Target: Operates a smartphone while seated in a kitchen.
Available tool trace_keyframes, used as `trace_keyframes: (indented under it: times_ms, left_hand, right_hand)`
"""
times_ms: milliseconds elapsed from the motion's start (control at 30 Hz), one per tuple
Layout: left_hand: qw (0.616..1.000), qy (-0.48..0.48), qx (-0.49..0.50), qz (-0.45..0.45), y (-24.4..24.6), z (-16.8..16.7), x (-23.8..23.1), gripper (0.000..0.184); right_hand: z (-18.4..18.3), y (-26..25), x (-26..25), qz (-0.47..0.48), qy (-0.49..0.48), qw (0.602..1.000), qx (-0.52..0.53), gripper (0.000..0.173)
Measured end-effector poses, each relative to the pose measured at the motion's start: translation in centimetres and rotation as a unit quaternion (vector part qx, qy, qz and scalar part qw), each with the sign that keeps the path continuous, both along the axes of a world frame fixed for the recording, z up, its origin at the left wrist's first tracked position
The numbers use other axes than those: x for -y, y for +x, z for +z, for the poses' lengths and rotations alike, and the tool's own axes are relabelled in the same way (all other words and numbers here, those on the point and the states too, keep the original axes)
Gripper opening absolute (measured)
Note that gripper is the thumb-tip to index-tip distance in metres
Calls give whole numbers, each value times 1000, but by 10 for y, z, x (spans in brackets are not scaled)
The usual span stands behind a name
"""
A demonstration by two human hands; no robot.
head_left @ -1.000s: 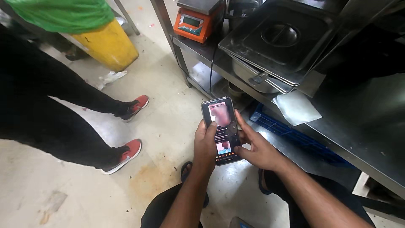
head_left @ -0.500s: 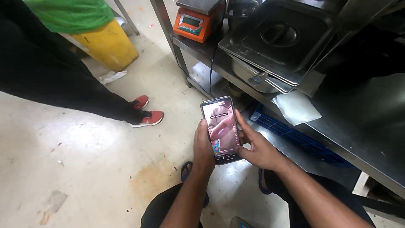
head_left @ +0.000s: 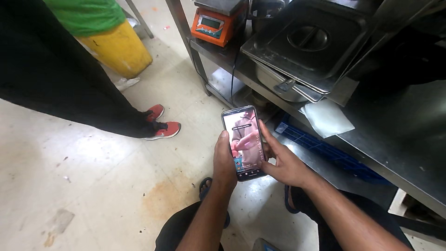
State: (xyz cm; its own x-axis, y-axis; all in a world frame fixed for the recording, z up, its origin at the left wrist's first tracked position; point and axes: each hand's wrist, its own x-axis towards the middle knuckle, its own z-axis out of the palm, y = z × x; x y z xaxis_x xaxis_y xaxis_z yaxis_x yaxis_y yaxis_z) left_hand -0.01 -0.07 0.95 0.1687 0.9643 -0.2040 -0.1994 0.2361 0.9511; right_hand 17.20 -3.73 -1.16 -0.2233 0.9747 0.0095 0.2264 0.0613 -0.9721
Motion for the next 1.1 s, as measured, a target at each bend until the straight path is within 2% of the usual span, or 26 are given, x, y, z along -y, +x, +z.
trace_keyframes:
  times_ms: [867,1100]
  left_hand:
    - [1000,13,4,-13,-1,0,2,59]
    - [1000,17,10,-20,-2,-1,2,60]
  right_hand:
    - [1,0,0,-6,-12,1000,16,100]
    - [3,-1,-1,-9,-31,999,-9,83]
